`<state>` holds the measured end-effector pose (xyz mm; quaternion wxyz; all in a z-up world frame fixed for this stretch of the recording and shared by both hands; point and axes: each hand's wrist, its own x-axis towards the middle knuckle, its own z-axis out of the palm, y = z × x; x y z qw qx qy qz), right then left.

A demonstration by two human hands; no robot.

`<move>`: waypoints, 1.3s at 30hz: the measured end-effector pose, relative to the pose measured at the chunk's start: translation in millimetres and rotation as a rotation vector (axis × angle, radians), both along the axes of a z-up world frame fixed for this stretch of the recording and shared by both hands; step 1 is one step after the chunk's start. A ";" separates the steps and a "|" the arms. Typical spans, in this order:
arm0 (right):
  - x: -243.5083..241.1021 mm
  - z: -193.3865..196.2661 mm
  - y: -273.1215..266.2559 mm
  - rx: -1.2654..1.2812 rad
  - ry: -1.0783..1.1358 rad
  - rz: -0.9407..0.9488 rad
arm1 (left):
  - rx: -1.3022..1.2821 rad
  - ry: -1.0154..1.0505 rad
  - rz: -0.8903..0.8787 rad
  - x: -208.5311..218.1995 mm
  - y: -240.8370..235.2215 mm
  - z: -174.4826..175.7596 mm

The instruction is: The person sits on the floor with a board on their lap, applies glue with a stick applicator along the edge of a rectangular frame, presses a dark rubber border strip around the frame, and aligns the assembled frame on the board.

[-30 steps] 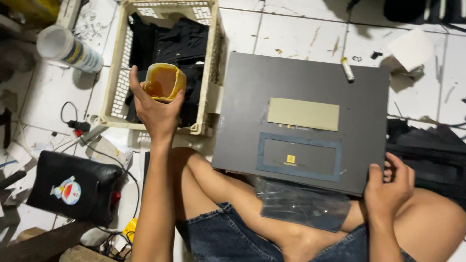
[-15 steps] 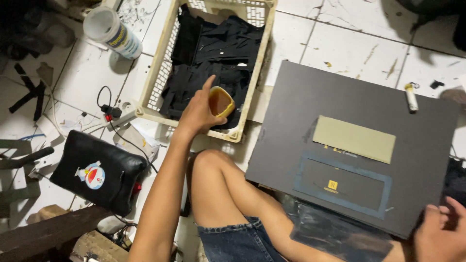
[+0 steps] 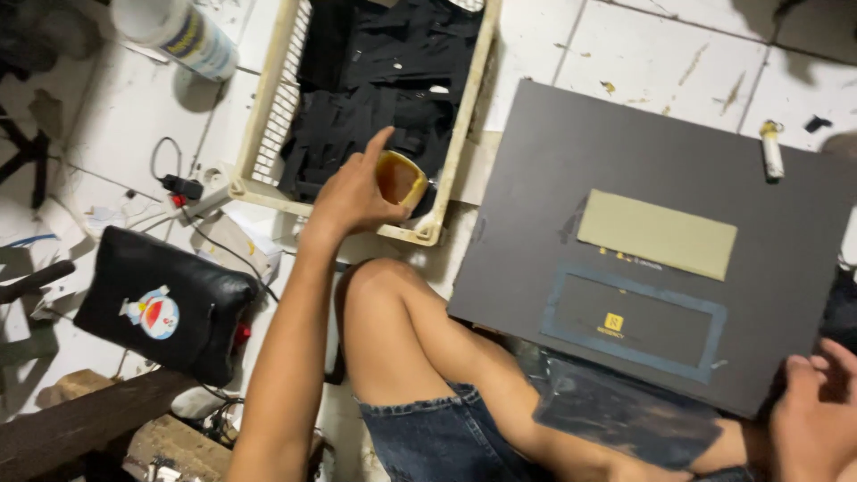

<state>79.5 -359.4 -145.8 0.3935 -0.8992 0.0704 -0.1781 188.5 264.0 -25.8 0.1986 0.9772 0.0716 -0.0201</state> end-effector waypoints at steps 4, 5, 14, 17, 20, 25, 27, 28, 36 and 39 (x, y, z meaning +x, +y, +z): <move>2.8 34.4 22.3 -0.046 -0.049 0.008 | -0.178 0.100 -0.062 0.3 -3.6 14.9; 2.9 35.4 23.3 -0.096 -0.065 0.012 | -0.197 0.108 -0.053 -0.4 -5.3 17.9; -3.2 66.0 52.5 -0.090 -0.096 -0.026 | -0.147 0.211 -0.002 8.2 -5.7 13.3; -5.6 71.7 58.4 -0.046 -0.095 -0.030 | -0.119 0.237 -0.005 8.4 -1.9 7.1; -7.5 77.9 61.0 0.028 -0.077 -0.046 | -0.091 0.223 -0.010 10.0 -7.3 5.0; -7.7 72.2 61.4 0.062 -0.108 -0.019 | -0.045 0.144 -0.024 10.2 -1.6 -4.3; -8.1 69.1 58.8 0.049 -0.111 -0.029 | -0.063 0.122 -0.049 13.4 1.3 -6.1; -7.8 67.2 58.4 0.053 -0.115 -0.023 | -0.059 0.118 -0.042 13.9 7.0 -3.3; -6.8 55.3 52.5 0.114 -0.138 -0.021 | 0.003 -0.314 -0.081 -36.5 -20.6 101.1; -4.0 51.9 52.7 0.154 -0.153 -0.024 | 0.029 -0.419 -0.067 -61.9 -44.7 96.5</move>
